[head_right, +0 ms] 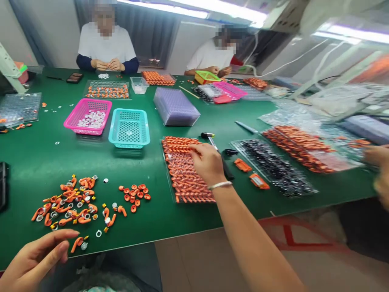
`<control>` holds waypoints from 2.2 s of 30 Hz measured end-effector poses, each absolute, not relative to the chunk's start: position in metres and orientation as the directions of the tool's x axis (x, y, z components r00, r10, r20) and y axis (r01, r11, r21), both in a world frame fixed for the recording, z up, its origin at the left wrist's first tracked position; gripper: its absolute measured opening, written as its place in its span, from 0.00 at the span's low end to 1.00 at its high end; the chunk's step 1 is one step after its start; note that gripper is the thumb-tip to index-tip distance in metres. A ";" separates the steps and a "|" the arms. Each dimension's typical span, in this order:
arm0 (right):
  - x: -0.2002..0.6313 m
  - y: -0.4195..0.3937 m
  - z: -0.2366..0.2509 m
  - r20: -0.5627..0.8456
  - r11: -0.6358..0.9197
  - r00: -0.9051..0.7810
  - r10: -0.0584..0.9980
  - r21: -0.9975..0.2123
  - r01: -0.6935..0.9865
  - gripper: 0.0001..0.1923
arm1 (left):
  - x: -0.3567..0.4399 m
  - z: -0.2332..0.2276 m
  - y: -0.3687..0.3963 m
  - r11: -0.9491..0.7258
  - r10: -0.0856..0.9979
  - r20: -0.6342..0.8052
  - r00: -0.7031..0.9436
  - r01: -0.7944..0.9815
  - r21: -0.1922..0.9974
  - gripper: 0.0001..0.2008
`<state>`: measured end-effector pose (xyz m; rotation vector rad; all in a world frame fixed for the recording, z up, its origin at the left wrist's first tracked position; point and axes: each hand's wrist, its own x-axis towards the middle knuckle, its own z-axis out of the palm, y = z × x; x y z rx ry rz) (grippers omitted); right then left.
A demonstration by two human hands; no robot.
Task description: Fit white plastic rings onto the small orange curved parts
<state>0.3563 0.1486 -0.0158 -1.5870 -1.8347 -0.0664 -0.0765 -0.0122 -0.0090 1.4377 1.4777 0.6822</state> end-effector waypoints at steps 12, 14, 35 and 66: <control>0.161 0.022 -0.043 0.374 0.639 -0.520 0.767 -0.509 0.576 0.06 | -0.070 -0.023 -0.010 -0.440 0.895 0.189 0.403 0.734 0.518 0.08; 0.162 0.023 -0.047 0.397 0.615 -0.473 0.787 -0.570 0.545 0.06 | -0.066 -0.026 -0.007 -0.463 0.886 0.246 0.392 0.750 0.472 0.10; 0.153 -0.019 -0.035 0.035 0.008 -0.276 0.961 -0.995 -0.096 0.21 | -0.026 -0.001 -0.001 -0.102 0.914 -0.060 0.400 0.371 0.923 0.05; 0.160 -0.023 -0.015 0.334 0.462 -0.353 0.874 -0.794 0.395 0.08 | -0.031 0.008 -0.006 0.023 0.822 -0.259 0.508 0.424 0.905 0.13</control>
